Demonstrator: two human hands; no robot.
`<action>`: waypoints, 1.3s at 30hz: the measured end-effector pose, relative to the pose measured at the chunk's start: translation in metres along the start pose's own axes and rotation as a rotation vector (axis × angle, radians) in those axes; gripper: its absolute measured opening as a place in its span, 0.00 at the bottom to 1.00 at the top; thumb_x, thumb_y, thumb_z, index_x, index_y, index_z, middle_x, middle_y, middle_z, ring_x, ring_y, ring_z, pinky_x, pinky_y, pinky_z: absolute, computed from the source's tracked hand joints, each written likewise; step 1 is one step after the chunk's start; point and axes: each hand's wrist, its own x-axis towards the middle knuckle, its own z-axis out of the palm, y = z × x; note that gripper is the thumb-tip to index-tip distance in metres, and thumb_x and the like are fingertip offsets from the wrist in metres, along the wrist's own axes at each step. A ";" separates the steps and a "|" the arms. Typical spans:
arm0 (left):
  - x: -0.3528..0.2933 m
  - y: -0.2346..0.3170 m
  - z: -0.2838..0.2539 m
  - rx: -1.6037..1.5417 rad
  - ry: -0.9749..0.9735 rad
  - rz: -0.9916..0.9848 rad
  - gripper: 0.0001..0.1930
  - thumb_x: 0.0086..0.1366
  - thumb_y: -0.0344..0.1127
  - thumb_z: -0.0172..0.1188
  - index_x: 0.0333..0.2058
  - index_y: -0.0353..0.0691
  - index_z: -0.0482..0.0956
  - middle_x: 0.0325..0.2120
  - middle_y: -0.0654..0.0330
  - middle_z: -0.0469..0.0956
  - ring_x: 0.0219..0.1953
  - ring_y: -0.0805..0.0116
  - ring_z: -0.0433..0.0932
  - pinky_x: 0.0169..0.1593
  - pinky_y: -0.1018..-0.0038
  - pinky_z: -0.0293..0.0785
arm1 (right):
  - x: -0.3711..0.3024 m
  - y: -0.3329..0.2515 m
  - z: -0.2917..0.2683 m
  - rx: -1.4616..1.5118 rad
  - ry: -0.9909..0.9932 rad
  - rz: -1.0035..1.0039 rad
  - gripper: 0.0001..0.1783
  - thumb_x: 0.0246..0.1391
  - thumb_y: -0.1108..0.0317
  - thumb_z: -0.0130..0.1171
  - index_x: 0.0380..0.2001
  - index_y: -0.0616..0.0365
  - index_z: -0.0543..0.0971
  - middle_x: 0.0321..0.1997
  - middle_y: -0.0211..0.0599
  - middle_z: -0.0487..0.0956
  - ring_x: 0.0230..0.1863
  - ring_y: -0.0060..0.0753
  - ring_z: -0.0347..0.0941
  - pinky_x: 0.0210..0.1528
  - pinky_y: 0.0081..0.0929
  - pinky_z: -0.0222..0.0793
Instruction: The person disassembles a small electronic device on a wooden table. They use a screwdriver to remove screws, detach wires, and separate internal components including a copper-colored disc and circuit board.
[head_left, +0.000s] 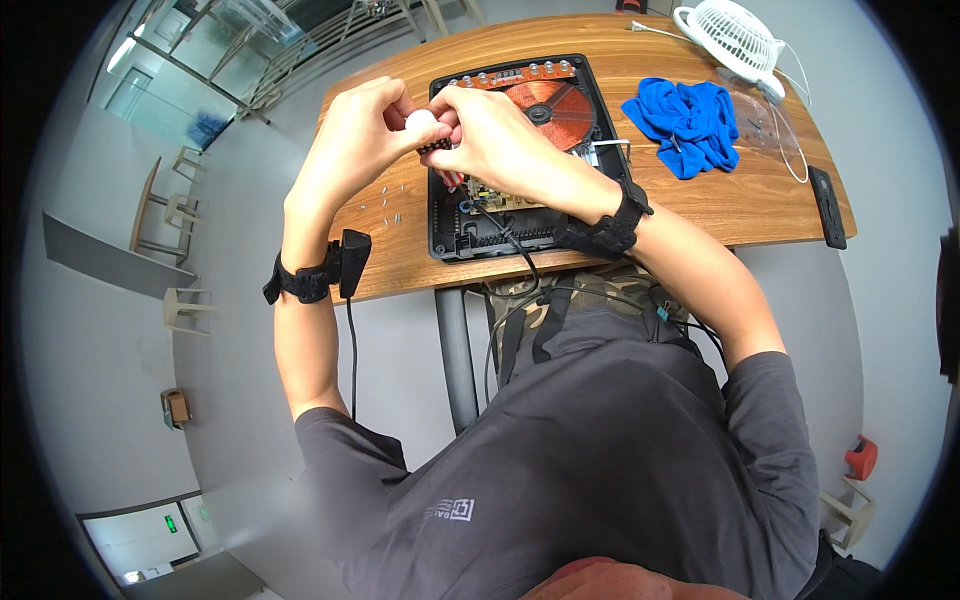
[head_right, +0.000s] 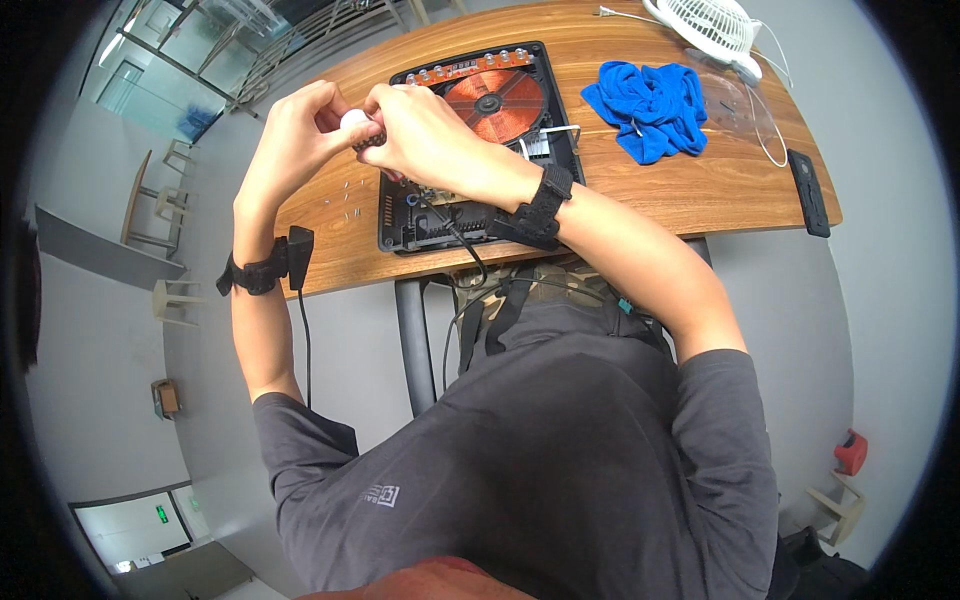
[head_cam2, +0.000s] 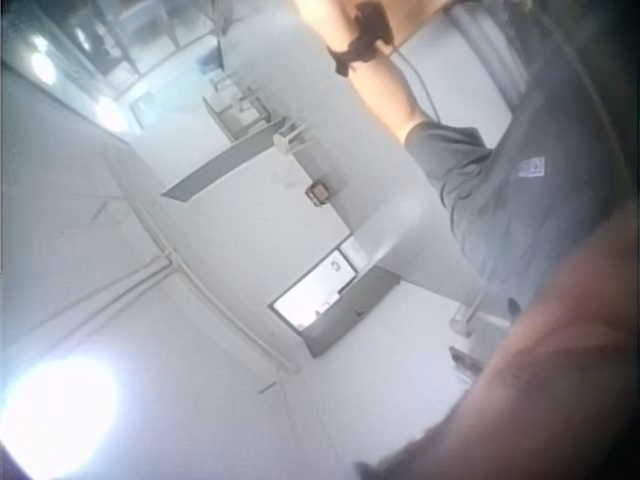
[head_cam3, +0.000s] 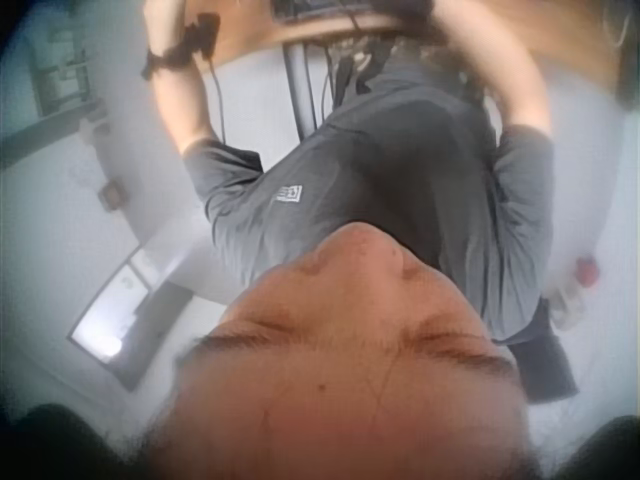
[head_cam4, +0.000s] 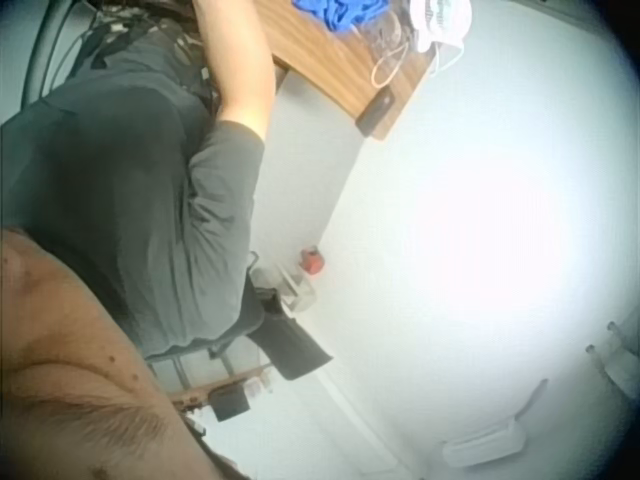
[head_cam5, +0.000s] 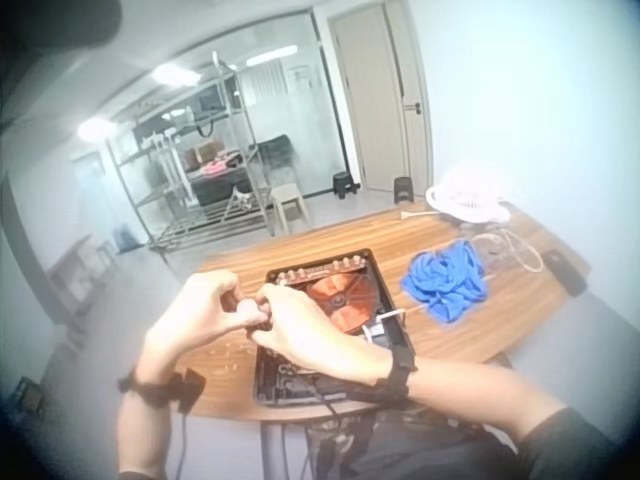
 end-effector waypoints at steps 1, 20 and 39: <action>0.000 -0.003 0.001 -0.008 0.015 0.037 0.15 0.61 0.38 0.74 0.32 0.31 0.80 0.25 0.62 0.80 0.27 0.78 0.79 0.32 0.78 0.75 | 0.000 0.002 0.001 -0.003 0.029 -0.023 0.25 0.46 0.67 0.72 0.44 0.73 0.79 0.32 0.54 0.84 0.39 0.50 0.84 0.46 0.39 0.78; -0.007 -0.001 0.003 -0.282 -0.039 0.114 0.13 0.64 0.34 0.71 0.42 0.32 0.81 0.35 0.59 0.80 0.29 0.78 0.79 0.33 0.78 0.76 | -0.003 0.005 0.005 0.027 -0.038 0.052 0.20 0.49 0.66 0.71 0.38 0.73 0.78 0.33 0.59 0.83 0.39 0.56 0.84 0.42 0.43 0.78; -0.010 -0.008 0.001 -0.360 -0.042 0.081 0.13 0.63 0.34 0.71 0.40 0.32 0.79 0.32 0.63 0.82 0.31 0.77 0.82 0.36 0.78 0.78 | -0.007 0.001 0.003 -0.023 -0.080 0.139 0.23 0.48 0.63 0.68 0.45 0.67 0.78 0.33 0.49 0.83 0.36 0.46 0.83 0.40 0.39 0.77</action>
